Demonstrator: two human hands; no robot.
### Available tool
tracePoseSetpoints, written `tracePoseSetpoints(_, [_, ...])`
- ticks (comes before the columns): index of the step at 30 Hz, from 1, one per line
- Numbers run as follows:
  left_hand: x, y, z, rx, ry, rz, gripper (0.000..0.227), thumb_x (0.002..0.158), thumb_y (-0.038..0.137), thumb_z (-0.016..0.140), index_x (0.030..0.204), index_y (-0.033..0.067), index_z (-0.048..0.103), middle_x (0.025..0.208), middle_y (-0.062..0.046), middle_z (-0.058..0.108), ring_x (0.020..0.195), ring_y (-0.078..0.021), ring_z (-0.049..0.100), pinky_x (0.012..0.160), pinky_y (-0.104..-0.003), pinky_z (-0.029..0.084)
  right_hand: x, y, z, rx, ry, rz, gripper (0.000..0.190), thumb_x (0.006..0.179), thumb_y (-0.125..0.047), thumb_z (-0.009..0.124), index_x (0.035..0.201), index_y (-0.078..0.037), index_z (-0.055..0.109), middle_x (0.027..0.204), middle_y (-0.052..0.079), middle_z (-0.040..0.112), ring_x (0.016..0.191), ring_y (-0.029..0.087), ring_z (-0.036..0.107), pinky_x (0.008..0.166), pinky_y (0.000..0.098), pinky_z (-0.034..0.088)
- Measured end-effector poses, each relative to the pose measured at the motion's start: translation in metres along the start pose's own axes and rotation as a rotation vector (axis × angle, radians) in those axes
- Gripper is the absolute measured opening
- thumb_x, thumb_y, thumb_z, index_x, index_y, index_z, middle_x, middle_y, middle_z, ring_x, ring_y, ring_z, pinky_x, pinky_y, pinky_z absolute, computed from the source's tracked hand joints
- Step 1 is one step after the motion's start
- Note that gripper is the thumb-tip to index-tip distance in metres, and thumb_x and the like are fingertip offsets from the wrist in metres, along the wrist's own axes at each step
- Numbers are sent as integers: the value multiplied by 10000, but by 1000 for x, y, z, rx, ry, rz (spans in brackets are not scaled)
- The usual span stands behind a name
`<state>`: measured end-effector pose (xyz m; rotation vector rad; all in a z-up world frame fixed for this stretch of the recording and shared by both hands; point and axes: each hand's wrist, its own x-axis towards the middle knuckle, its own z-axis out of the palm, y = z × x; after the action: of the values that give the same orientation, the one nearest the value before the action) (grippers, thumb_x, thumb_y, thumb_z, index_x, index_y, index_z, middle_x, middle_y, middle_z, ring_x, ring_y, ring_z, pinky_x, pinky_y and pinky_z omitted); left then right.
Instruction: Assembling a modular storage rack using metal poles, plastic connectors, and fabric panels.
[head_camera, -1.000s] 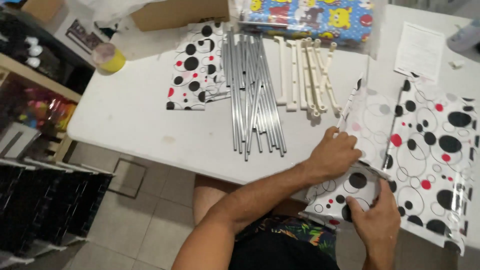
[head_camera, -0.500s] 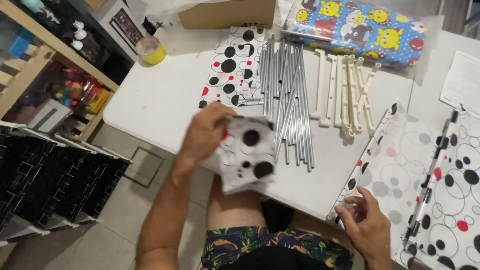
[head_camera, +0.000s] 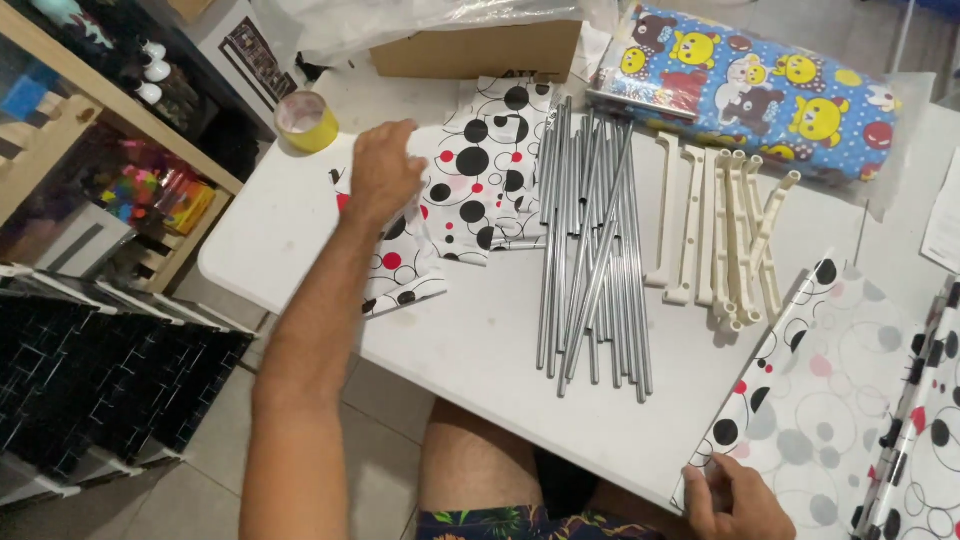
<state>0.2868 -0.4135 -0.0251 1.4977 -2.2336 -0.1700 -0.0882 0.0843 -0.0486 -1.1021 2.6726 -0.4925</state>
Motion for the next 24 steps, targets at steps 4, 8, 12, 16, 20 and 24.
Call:
tracePoseSetpoints(4, [47, 34, 30, -11, -212, -142, 521, 880, 360, 711, 1261, 59, 523, 1272, -176, 636, 1245, -353, 540, 1117, -547, 283, 5, -34, -26, -36, -93, 84, 382, 813, -420, 725, 1096, -170, 785, 911, 5, 763, 878, 189, 714, 882, 304, 529])
tracePoseSetpoints(8, [77, 64, 39, -155, -269, -249, 940, 842, 437, 842, 1536, 101, 304, 1446, -151, 547, 1339, -365, 450, 1112, -491, 343, 16, -26, -20, -107, -286, 208, 463, 850, -448, 682, 1192, -145, 758, 1051, 68, 786, 939, 214, 747, 867, 328, 573])
tracePoseSetpoints(12, [95, 85, 46, -175, -285, -360, 1094, 774, 381, 933, 1595, 113, 262, 1489, -100, 551, 1409, -317, 416, 1158, -495, 307, 7, -32, -19, -85, -185, 170, 342, 863, -420, 673, 1081, -176, 773, 934, 24, 774, 769, 183, 719, 790, 298, 551])
tracePoseSetpoints(16, [114, 96, 44, -129, -350, -471, 871, 696, 330, 976, 1375, 92, 484, 1288, -74, 643, 1256, -278, 516, 988, -427, 362, 22, -49, -36, -236, -444, 225, 387, 870, -520, 564, 809, -174, 725, 750, -23, 751, 778, 143, 714, 781, 282, 532])
tracePoseSetpoints(20, [118, 112, 27, -132, -501, -715, 595, 822, 397, 893, 1263, 125, 600, 1307, -102, 569, 1215, -304, 461, 954, -436, 449, 16, -41, -30, -153, -323, 270, 408, 837, -488, 633, 1077, -195, 785, 1009, 17, 811, 955, 178, 761, 894, 309, 561])
tracePoseSetpoints(24, [128, 87, 47, 28, -519, -506, 639, 808, 424, 878, 1290, 70, 651, 1462, -145, 505, 1386, -314, 384, 1041, -472, 340, 31, -35, -35, -174, -472, 121, 448, 868, -517, 556, 662, -129, 472, 567, 14, 526, 597, 174, 522, 596, 326, 444])
